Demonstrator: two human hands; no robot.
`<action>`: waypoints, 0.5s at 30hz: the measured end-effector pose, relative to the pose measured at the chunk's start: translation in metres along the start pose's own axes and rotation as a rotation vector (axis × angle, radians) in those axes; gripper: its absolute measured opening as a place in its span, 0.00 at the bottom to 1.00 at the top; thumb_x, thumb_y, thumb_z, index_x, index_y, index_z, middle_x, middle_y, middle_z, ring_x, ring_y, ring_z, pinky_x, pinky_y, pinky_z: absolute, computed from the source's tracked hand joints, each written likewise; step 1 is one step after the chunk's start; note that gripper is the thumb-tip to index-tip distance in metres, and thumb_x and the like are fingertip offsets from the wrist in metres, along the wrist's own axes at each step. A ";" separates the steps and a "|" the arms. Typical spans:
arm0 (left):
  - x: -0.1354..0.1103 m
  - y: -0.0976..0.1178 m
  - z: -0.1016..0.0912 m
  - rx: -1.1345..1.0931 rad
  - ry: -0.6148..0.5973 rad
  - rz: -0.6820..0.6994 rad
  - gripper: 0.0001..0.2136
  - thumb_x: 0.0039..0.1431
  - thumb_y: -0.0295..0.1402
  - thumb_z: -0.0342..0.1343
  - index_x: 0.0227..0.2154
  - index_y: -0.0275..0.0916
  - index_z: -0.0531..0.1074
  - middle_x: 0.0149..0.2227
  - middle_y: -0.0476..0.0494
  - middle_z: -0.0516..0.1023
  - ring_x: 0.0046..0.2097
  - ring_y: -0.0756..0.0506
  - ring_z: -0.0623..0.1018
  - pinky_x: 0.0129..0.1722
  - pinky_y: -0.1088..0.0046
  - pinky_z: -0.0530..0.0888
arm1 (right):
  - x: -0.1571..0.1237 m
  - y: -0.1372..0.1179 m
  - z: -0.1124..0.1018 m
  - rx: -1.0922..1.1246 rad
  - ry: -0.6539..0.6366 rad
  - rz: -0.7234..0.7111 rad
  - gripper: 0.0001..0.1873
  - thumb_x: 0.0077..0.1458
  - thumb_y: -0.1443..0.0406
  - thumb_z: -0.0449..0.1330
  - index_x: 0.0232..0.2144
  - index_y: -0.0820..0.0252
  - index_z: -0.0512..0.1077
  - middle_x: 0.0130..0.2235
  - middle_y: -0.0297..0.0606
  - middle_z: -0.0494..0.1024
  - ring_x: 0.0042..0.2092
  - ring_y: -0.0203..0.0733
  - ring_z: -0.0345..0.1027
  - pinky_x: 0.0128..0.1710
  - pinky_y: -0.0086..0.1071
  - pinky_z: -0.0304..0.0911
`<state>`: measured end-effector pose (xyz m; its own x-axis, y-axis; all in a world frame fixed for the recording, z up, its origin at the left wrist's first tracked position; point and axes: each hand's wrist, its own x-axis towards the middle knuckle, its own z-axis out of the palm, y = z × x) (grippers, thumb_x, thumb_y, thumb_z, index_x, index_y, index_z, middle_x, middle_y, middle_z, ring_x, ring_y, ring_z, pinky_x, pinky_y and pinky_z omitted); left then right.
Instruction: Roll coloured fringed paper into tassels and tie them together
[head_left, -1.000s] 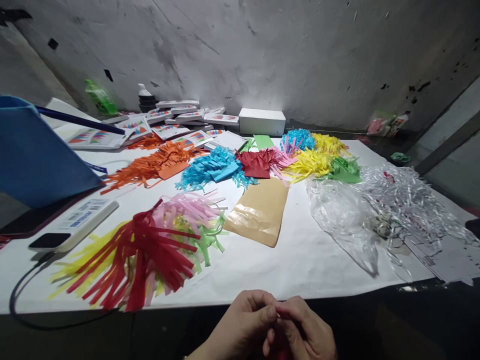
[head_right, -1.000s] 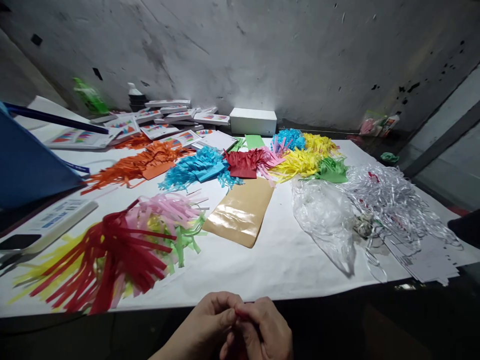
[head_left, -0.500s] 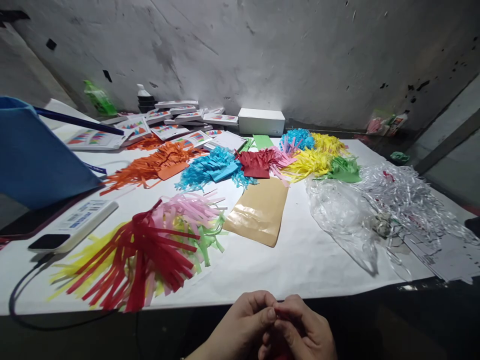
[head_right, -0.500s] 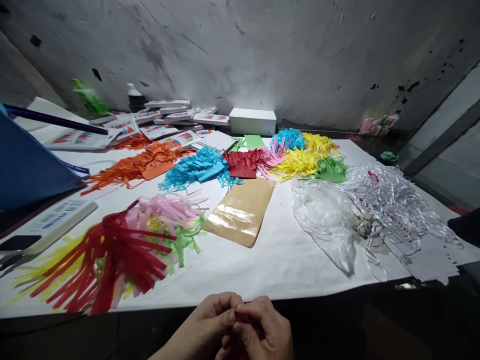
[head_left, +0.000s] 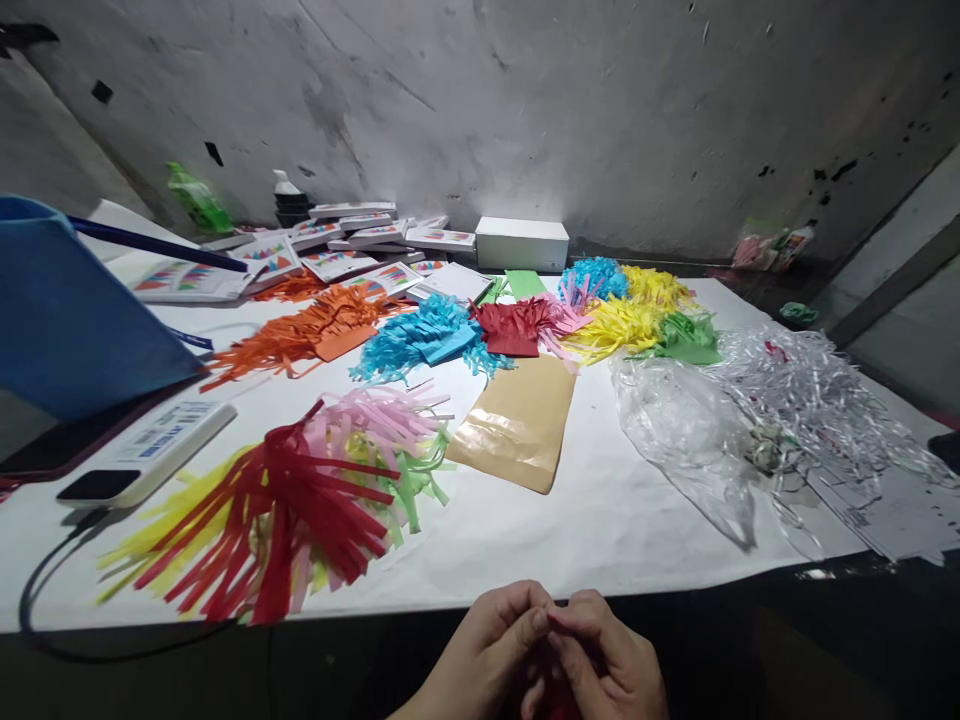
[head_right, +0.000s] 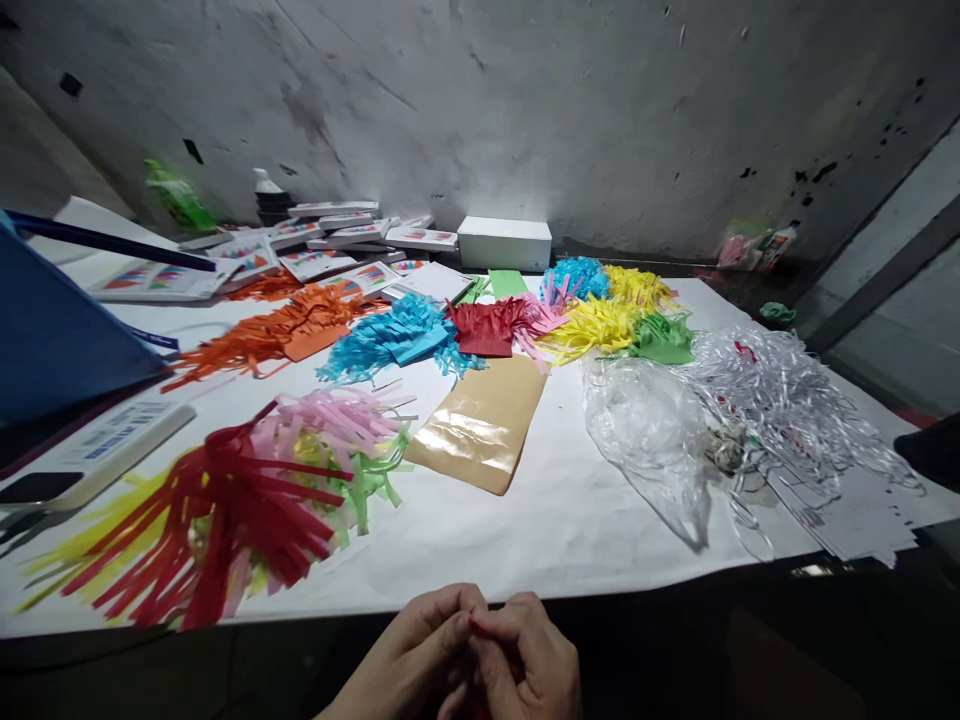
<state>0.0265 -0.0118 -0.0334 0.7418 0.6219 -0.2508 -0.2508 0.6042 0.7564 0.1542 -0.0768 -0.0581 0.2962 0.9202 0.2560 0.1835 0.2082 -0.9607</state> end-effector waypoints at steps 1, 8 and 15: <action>0.000 0.000 0.000 0.006 0.004 0.005 0.21 0.57 0.52 0.63 0.30 0.36 0.69 0.15 0.56 0.67 0.15 0.56 0.63 0.16 0.84 0.56 | 0.001 -0.002 0.000 -0.017 0.013 -0.019 0.08 0.62 0.59 0.60 0.36 0.51 0.79 0.28 0.30 0.69 0.25 0.31 0.65 0.24 0.24 0.60; -0.001 0.003 0.003 0.045 -0.007 0.015 0.21 0.59 0.52 0.60 0.30 0.37 0.68 0.14 0.57 0.66 0.14 0.56 0.60 0.16 0.83 0.54 | 0.004 -0.007 0.002 -0.046 0.046 -0.105 0.07 0.63 0.62 0.59 0.37 0.50 0.78 0.28 0.30 0.69 0.24 0.31 0.63 0.23 0.24 0.59; 0.001 0.000 0.000 0.079 -0.009 0.030 0.22 0.59 0.53 0.59 0.30 0.37 0.68 0.14 0.58 0.63 0.16 0.55 0.60 0.17 0.82 0.54 | 0.004 -0.004 0.001 -0.099 0.045 -0.154 0.07 0.64 0.63 0.58 0.36 0.52 0.77 0.27 0.30 0.72 0.23 0.32 0.61 0.23 0.24 0.60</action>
<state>0.0275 -0.0115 -0.0337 0.7402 0.6344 -0.2227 -0.2232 0.5443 0.8087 0.1533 -0.0736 -0.0535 0.2986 0.8638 0.4058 0.3208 0.3096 -0.8951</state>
